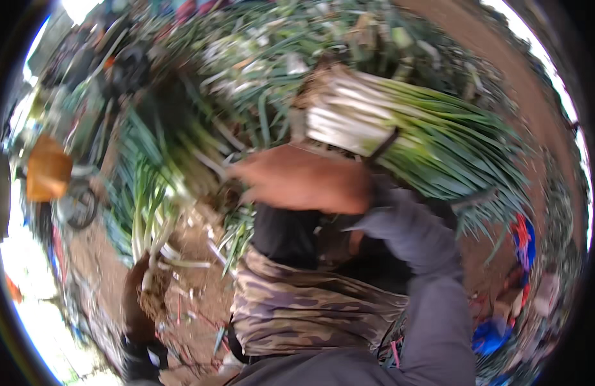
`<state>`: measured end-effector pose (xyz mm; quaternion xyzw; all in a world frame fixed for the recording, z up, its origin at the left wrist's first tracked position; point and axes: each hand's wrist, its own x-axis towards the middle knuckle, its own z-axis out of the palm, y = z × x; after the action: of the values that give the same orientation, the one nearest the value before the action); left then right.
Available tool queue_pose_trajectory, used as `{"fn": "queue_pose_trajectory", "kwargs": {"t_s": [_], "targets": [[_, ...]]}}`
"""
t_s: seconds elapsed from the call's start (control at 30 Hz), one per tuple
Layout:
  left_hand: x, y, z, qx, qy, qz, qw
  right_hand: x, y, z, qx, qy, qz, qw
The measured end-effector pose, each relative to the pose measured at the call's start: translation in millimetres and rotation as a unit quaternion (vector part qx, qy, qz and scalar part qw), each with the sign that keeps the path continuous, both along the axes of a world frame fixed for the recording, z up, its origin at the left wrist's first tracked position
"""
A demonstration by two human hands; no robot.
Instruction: The person picks up green onions by hand, peels away the outer layers, and aligns them on a metal rack before repeating the process.
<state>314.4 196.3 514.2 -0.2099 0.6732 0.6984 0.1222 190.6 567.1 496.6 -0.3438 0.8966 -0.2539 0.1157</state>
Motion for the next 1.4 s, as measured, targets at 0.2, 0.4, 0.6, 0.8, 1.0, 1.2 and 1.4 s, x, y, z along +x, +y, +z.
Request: {"fn": "queue_pose_trajectory", "kwargs": {"t_s": [0.2,0.4,0.6,0.8,1.0,1.2,1.4], "targets": [[-1,63,7,0.225,0.044,-0.01,0.973,-9,-100,-71,-0.098,0.026,0.062,0.993],[-21,167,36,0.319,0.027,-0.008,0.947,-41,-77,-101,-0.403,0.112,0.074,0.905],[-45,191,32,0.39,-0.066,-0.109,0.912,-11,-85,-79,-0.699,0.031,0.126,0.703],[-66,219,47,0.451,0.061,-0.165,0.875,-30,-53,-61,-0.627,-0.117,0.014,0.77],[-108,206,102,0.223,0.218,-0.272,0.91,-20,-4,0,-0.65,-0.128,-0.135,0.737],[-212,143,77,-0.018,0.37,-0.145,0.917,-66,8,-5,-0.623,-0.098,-0.261,0.731],[-228,191,70,-0.006,0.392,-0.429,0.814,-51,-10,-5,-0.537,-0.124,-0.178,0.815]]}}
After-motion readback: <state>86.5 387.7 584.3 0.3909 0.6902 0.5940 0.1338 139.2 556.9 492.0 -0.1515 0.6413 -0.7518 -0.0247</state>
